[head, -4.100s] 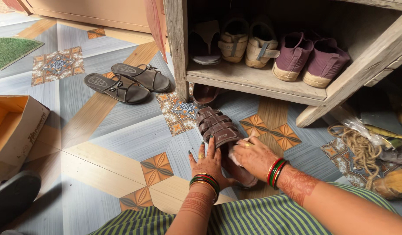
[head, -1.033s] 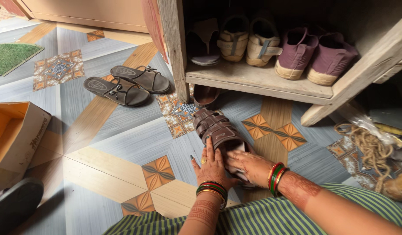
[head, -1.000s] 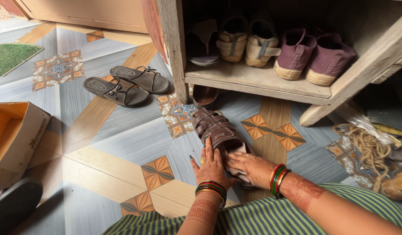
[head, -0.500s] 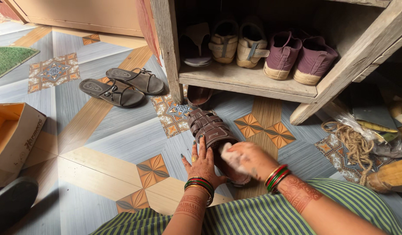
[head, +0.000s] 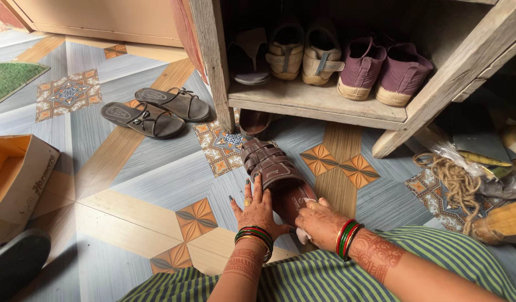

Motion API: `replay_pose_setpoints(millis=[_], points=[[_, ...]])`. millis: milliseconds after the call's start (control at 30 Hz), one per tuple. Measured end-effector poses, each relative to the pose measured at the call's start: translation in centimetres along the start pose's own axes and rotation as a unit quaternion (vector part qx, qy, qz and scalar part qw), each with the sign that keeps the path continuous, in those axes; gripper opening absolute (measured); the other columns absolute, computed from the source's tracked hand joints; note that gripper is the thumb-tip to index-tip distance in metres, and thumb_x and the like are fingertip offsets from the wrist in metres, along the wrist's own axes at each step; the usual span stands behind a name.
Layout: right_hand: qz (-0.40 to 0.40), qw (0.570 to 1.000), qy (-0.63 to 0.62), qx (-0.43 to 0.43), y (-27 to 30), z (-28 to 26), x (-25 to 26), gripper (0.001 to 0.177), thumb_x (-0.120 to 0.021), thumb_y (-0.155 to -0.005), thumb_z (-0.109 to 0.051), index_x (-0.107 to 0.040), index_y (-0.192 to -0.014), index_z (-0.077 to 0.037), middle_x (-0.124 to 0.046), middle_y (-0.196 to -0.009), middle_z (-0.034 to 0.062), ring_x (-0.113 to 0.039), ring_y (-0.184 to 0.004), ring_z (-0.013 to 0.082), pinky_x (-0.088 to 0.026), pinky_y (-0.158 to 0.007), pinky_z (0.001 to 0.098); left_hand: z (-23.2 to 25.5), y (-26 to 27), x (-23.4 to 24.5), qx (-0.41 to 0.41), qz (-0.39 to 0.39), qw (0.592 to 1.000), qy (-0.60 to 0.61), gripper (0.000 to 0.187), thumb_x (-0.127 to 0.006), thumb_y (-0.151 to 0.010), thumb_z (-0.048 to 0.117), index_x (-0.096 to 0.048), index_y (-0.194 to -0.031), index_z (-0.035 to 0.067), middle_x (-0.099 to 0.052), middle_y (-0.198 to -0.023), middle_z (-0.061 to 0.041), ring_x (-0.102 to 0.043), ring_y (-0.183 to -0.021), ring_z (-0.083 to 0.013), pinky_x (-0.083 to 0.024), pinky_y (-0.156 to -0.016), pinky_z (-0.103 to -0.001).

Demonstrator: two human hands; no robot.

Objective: The person sits on the floor and wipes a brown leather sandal with a cloth, cleaning the straps and sole. They then place the sandal under a wooden shoe rack and pick up a grey heeled sandal to wipe it with the same cloth.

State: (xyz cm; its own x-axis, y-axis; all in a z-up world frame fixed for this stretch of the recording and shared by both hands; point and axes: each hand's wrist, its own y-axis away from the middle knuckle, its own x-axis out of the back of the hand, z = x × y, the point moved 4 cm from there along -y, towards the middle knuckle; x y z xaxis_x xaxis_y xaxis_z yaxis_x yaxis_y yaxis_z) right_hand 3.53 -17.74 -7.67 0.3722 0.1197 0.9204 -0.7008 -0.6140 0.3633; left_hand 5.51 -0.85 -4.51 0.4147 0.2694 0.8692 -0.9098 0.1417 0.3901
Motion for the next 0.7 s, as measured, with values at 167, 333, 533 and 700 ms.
replay_pose_setpoints(millis=[167, 333, 533, 700], points=[[0.020, 0.998, -0.058, -0.013, 1.1, 0.6, 0.3, 0.043, -0.077, -0.078, -0.024, -0.061, -0.115, -0.011, -0.061, -0.114, 0.0082, -0.054, -0.119, 0.0296, -0.045, -0.108, 0.0467, 0.1, -0.2, 0.1, -0.002, -0.003, 1.000, 0.004, 0.121, -0.092, -0.061, 0.060, -0.031, -0.156, 0.016, 0.011, -0.172, 0.001, 0.003, -0.159, -0.0273, -0.010, -0.119, -0.074], [0.097, 0.993, -0.068, 0.003, 2.4, -0.3, 3.5, 0.063, -0.085, -0.070, -0.030, -0.058, -0.125, -0.013, -0.058, -0.124, 0.0082, -0.050, -0.125, 0.0304, -0.033, -0.100, 0.0512, -0.2, -0.1, 0.2, -0.007, 0.002, 1.000, 0.001, 0.117, -0.092, -0.062, 0.058, -0.034, -0.154, 0.016, 0.010, -0.172, 0.000, 0.004, -0.159, -0.0286, -0.010, -0.118, -0.074], [0.058, 0.996, 0.060, -0.011, 1.6, -0.9, 1.3, 0.027, -0.062, -0.087, -0.008, -0.062, -0.113, -0.016, -0.062, -0.114, 0.0044, -0.056, -0.121, 0.0254, -0.033, -0.105, 0.0497, -0.3, -0.2, 0.3, -0.010, 0.008, 1.000, -0.001, 0.116, -0.093, -0.062, 0.057, -0.035, -0.154, 0.016, 0.010, -0.172, 0.001, 0.004, -0.159, -0.0286, -0.010, -0.119, -0.074], [0.036, 0.999, 0.017, 0.030, 0.9, -1.0, 0.3, 0.017, -0.065, -0.084, -0.010, -0.063, -0.100, -0.014, -0.064, -0.103, 0.0053, -0.055, -0.118, 0.0287, -0.035, -0.097, 0.0488, -0.6, -0.5, 0.3, -0.033, 0.002, 0.999, -0.003, 0.117, -0.094, -0.062, 0.052, -0.032, -0.156, 0.021, 0.007, -0.172, 0.001, 0.004, -0.159, -0.0304, -0.009, -0.119, -0.074]])
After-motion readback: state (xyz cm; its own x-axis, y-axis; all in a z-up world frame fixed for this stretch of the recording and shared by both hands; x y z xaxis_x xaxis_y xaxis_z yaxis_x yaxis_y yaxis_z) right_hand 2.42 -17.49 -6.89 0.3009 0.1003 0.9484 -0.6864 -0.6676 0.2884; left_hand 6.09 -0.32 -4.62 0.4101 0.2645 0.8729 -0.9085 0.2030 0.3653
